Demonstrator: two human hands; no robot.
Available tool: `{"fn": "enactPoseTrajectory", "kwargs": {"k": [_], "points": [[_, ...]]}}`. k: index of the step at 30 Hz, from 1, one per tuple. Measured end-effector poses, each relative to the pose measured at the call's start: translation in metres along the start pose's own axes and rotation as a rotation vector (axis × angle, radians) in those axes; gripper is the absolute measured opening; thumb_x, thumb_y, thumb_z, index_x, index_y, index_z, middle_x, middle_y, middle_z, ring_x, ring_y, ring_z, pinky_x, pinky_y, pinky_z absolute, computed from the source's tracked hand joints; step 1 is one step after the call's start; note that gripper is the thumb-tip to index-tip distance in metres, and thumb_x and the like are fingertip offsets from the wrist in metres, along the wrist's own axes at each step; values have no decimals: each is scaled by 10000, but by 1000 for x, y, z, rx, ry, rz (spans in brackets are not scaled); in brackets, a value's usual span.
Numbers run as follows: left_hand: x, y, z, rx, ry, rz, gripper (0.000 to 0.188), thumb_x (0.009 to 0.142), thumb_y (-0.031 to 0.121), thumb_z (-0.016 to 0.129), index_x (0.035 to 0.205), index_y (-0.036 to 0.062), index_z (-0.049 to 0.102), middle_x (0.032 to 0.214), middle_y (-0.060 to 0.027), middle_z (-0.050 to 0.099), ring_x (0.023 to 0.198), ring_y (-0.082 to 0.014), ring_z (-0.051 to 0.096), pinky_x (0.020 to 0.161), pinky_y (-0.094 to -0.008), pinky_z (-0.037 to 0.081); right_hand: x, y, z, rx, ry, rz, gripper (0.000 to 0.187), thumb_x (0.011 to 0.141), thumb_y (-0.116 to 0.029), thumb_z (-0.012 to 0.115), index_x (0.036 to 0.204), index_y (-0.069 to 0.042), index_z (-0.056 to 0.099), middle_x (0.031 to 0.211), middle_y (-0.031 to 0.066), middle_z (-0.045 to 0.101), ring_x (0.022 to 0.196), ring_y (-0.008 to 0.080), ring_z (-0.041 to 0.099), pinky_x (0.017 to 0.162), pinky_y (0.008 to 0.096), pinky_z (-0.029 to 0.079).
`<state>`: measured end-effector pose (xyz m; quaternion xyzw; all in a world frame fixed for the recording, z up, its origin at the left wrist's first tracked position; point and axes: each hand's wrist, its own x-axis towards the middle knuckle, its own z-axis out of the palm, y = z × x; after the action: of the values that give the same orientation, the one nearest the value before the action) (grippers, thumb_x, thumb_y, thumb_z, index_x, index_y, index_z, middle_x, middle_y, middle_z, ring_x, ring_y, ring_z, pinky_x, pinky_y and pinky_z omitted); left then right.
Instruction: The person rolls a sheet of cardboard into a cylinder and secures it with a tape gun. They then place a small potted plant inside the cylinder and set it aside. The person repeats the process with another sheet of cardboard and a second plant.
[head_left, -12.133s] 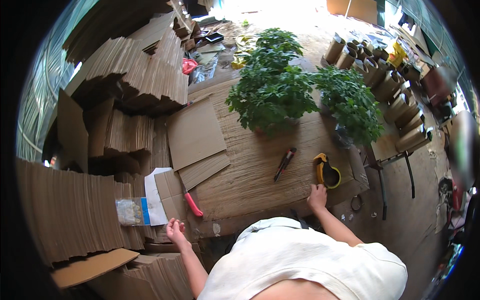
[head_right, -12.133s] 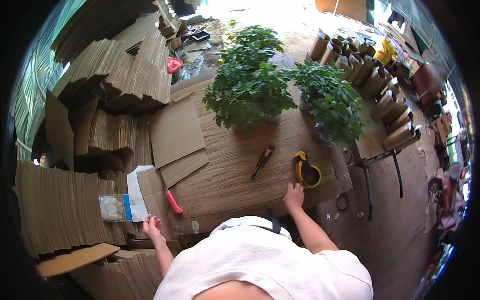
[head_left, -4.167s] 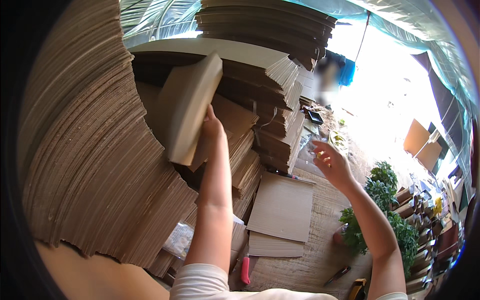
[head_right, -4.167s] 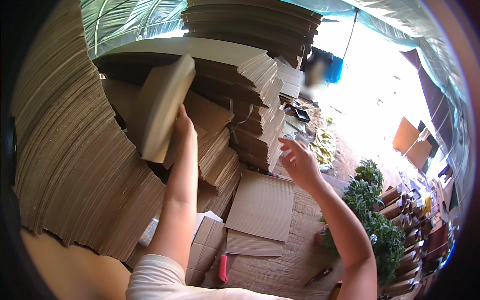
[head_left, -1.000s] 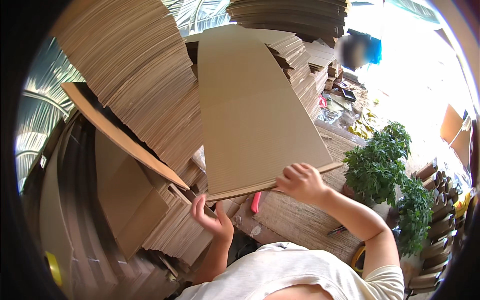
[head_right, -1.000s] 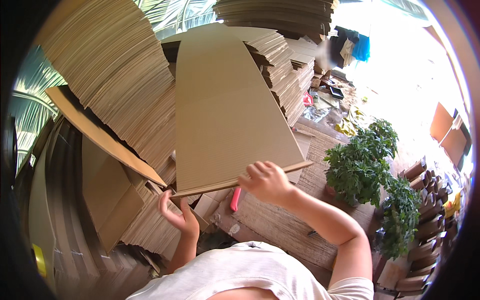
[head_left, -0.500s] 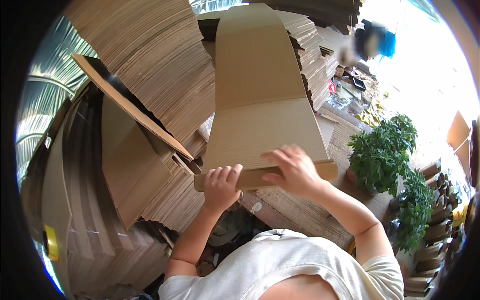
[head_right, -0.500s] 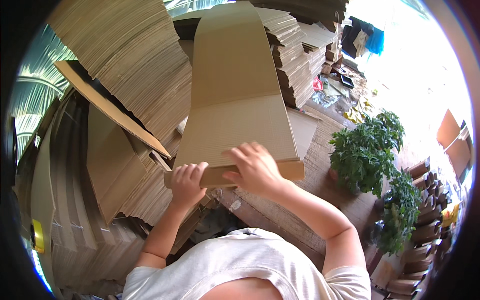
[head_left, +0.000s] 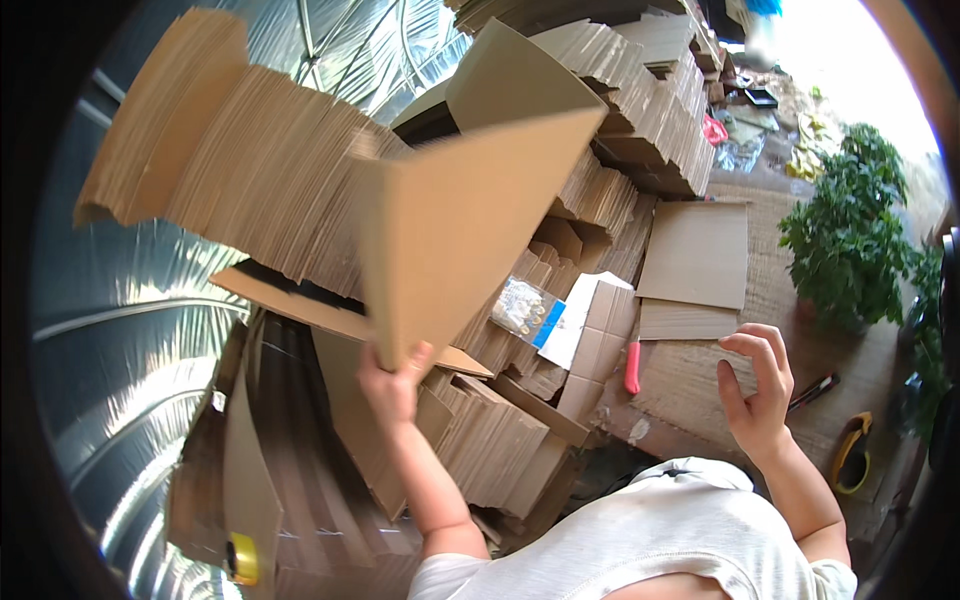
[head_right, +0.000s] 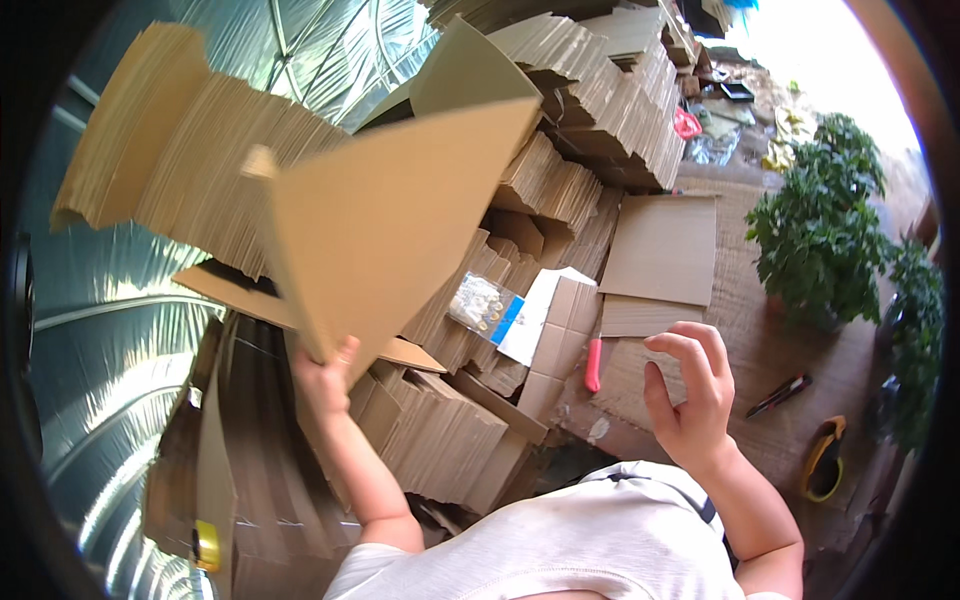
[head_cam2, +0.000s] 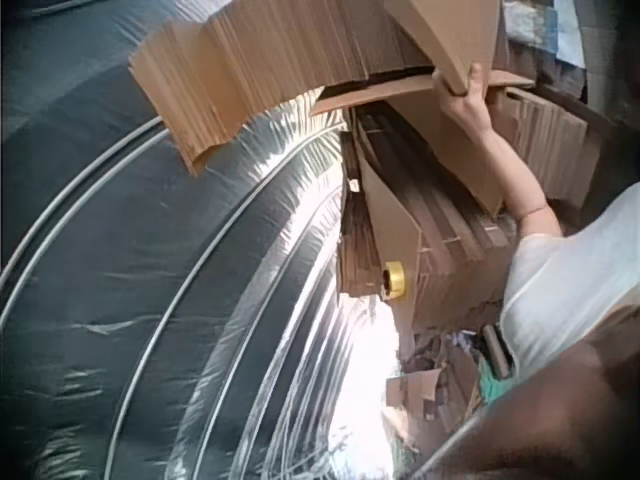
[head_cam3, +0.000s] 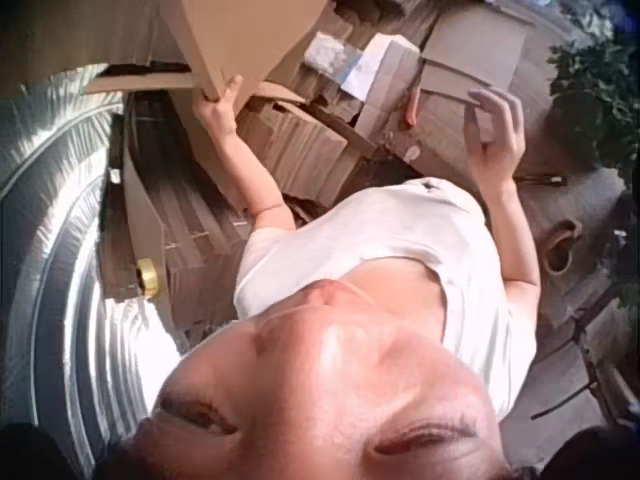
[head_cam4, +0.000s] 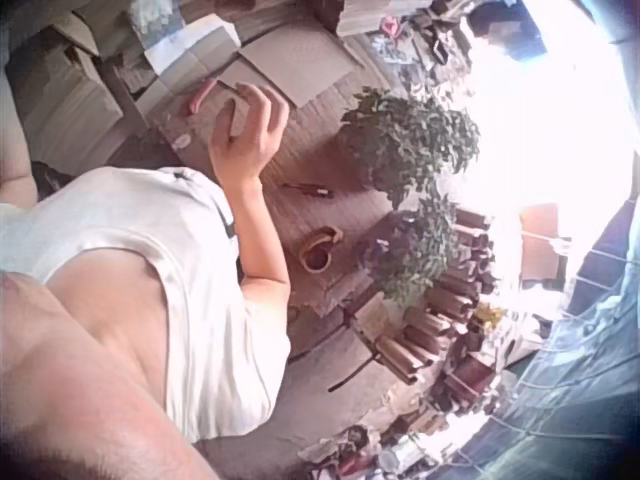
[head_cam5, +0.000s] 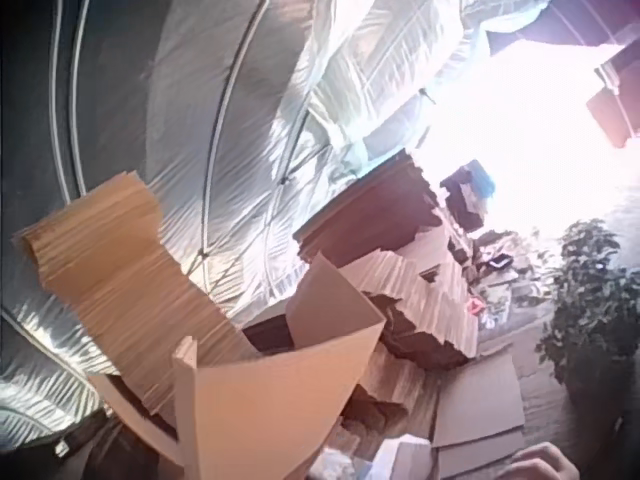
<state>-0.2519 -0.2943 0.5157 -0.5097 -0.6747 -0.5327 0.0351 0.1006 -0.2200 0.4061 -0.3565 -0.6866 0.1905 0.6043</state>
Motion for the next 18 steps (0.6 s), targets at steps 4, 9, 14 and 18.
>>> {"fn": "enactPoseTrajectory", "kwargs": {"k": [4, 9, 14, 18], "points": [[62, 40, -38, -106, -75, 17, 398, 730, 95, 723, 1060, -49, 554, 1000, -90, 603, 931, -173, 551, 849, -301, 419, -6, 4, 2, 43, -8, -8, 235, 667, 43, 589, 894, -15, 579, 888, 151, 528, 803, 294, 549, 688, 346, 465], [77, 70, -45, -67, -202, 24, 345, 737, 102, 713, 1021, -41, 578, 964, -83, 623, 886, -176, 578, 817, -297, 443, -3, -2, -2, 153, -32, 39, 244, 643, 37, 620, 876, -29, 591, 871, 137, 528, 765, 286, 555, 679, 354, 479], [3, 60, 35, 649, -286, 529, 393, 618, 234, 790, 911, 73, 583, 920, -51, 586, 818, -221, 604, 695, -312, 493, 27, -37, -4, -193, 40, -481, 325, 709, -98, 639, 1033, -85, 620, 999, 101, 533, 904, 235, 532, 794, 354, 472], [-58, 19, 81, 724, -395, 717, 293, 598, 203, 727, 795, 105, 533, 820, -64, 478, 798, -259, 510, 663, -373, 467, 40, -56, 16, -425, -138, -698, 424, 741, -147, 597, 1157, -79, 556, 1225, 97, 486, 1161, 249, 436, 1009, 413, 364]]}}
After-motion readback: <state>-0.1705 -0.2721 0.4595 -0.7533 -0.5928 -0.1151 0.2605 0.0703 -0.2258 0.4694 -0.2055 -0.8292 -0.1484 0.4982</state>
